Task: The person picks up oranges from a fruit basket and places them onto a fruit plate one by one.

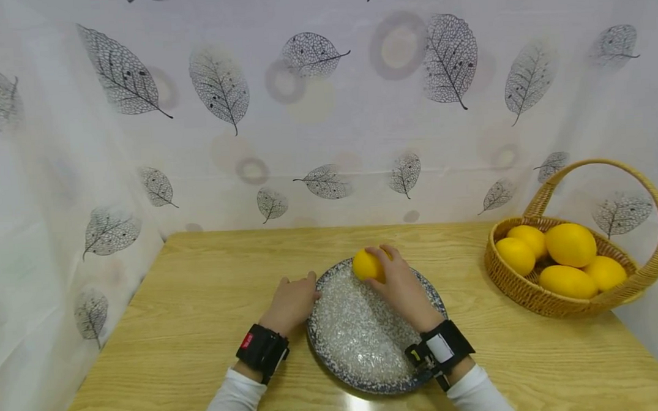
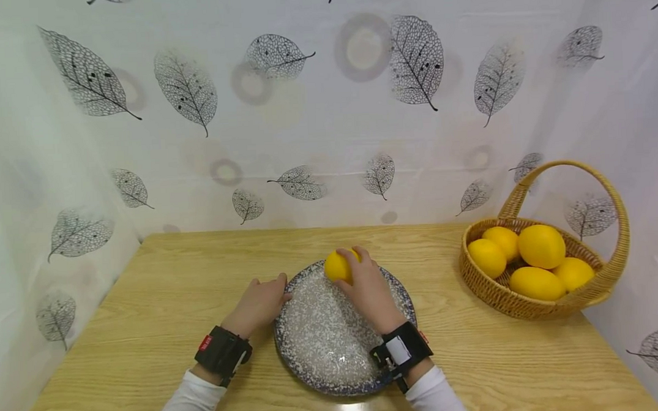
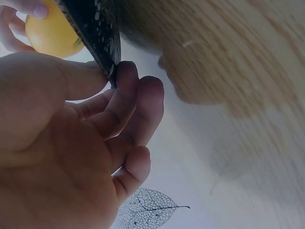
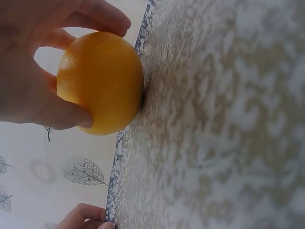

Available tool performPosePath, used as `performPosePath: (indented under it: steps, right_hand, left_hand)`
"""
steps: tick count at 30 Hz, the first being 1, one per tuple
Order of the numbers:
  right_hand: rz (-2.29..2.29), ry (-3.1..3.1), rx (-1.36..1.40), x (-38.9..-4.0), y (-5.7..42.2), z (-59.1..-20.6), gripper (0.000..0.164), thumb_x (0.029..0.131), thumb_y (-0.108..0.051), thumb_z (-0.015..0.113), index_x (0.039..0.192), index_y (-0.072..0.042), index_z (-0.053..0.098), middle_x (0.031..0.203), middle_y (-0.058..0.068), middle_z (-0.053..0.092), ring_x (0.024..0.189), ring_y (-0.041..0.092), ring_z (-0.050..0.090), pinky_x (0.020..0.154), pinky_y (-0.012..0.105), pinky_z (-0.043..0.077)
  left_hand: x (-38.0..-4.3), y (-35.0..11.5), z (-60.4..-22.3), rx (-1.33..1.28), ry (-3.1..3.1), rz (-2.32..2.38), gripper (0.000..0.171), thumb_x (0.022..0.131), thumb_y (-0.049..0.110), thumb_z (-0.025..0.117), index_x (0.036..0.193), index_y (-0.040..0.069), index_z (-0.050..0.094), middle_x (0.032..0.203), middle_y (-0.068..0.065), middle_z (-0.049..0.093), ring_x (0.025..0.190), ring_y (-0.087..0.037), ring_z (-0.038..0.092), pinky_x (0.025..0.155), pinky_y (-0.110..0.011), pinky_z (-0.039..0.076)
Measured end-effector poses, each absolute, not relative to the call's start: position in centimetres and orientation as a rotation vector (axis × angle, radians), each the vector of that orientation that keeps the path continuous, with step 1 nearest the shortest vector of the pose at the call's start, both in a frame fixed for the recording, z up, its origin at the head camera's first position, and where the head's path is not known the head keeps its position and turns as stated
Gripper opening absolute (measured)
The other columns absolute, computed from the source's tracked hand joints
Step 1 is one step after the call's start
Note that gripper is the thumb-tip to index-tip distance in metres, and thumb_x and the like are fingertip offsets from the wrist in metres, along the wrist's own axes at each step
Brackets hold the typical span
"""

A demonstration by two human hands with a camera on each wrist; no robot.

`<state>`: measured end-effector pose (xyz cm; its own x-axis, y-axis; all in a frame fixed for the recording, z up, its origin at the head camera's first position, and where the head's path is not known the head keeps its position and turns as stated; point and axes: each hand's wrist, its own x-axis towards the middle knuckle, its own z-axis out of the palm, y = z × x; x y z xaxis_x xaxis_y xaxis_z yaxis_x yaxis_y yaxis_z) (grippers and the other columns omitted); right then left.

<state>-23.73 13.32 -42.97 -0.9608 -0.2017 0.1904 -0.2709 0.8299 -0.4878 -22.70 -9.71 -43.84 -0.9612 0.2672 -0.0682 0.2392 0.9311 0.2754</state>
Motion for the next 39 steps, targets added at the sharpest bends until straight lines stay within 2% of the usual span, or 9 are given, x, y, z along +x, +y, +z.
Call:
performPosePath:
  steps: [9,19,39]
  right_hand:
    - [0.898,-2.925,0.382,-24.1,13.5,-42.1,0.064,0.092,-0.017,0.076,0.148,-0.008,0.047,0.150,0.028,0.043,0.126,0.045,0.059,0.102,0.059,0.053]
    - [0.859,-2.940,0.421,-24.6,13.6,-41.8,0.062,0.091,-0.016,0.077,0.145,-0.007,0.049,0.148,0.029,0.044,0.116,0.043,0.066,0.097,0.054,0.057]
    - [0.863,-2.925,0.462,-24.5,14.3,-41.6,0.069,0.090,-0.015,0.078,0.150,-0.009,0.046,0.150,0.030,0.045,0.128,0.048,0.057,0.101,0.061,0.052]
  left_hand:
    - [-22.8,-10.0,-43.9,0.394,2.983,0.421,0.048,0.103,0.024,0.059,0.141,-0.005,0.052,0.113,-0.020,0.076,0.116,-0.034,0.071,0.117,-0.061,0.035]
    - [-22.7,-9.9,-43.7,0.384,2.992,0.430,0.047,0.102,0.022,0.060,0.140,-0.005,0.054,0.113,-0.020,0.076,0.114,-0.033,0.072,0.115,-0.060,0.037]
    - [-22.7,-9.9,-43.8,0.416,2.993,0.407,0.047,0.102,0.023,0.060,0.139,-0.006,0.054,0.115,-0.020,0.076,0.113,-0.033,0.072,0.113,-0.059,0.040]
